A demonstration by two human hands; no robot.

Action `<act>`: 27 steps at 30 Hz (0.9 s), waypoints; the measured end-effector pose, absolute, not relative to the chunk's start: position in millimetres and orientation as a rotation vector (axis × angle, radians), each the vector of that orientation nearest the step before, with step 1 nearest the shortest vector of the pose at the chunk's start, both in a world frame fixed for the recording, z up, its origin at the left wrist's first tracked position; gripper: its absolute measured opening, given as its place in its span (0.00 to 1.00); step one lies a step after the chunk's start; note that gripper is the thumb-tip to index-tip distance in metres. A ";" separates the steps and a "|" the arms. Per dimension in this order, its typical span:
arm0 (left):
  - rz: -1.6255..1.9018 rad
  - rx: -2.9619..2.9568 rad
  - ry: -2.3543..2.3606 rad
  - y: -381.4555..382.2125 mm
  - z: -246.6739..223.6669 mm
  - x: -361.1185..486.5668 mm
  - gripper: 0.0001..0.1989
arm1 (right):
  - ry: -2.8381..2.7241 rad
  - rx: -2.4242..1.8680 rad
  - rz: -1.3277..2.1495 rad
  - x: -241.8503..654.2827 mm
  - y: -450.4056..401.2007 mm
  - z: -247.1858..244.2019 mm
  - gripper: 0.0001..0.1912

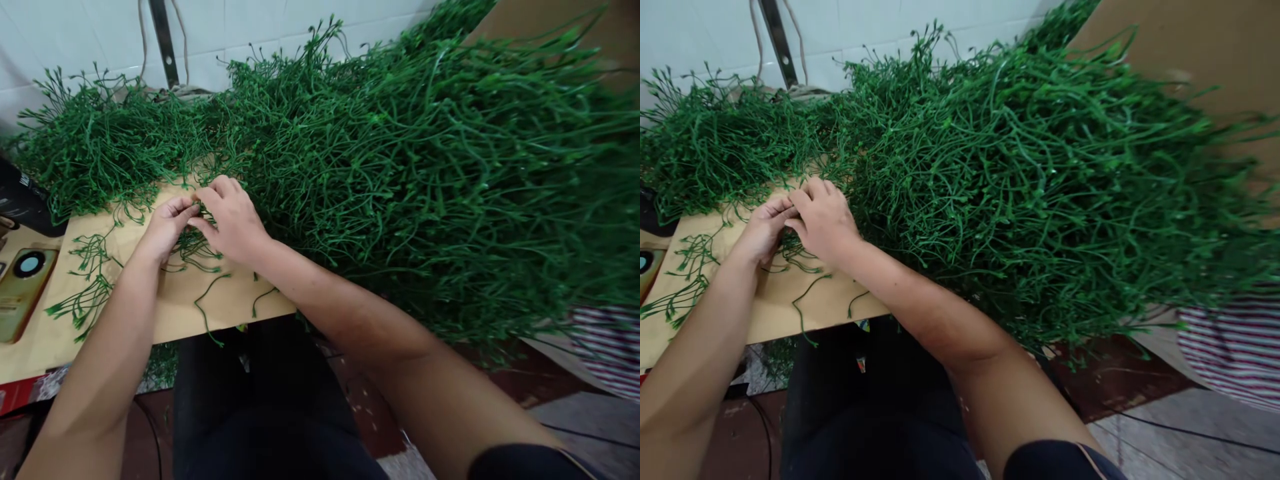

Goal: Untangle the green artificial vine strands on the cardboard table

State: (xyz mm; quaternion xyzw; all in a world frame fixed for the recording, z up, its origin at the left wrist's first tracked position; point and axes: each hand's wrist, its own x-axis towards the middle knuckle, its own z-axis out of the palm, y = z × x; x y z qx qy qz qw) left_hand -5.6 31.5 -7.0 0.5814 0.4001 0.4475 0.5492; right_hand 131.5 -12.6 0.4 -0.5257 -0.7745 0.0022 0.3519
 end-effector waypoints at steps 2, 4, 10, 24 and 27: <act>1.036 1.389 0.942 31.6 -7.6 -5.5 0.05 | -1.998 -1.348 0.030 132.9 -9.5 -1.0 0.09; 1.024 1.387 0.937 32.2 -8.0 -5.7 0.05 | -2.004 -1.343 0.049 134.8 -7.7 -0.6 0.09; 1.024 1.349 0.974 34.2 -8.2 -5.7 0.03 | -2.078 -1.510 0.043 135.2 -11.8 6.0 0.12; 1.066 1.396 1.074 34.4 -9.2 -0.7 0.04 | -2.159 -1.525 -0.121 133.9 -16.3 4.0 0.12; 1.102 1.338 1.099 36.4 -10.2 0.1 0.06 | -2.212 -1.526 -0.117 131.7 -17.7 2.4 0.13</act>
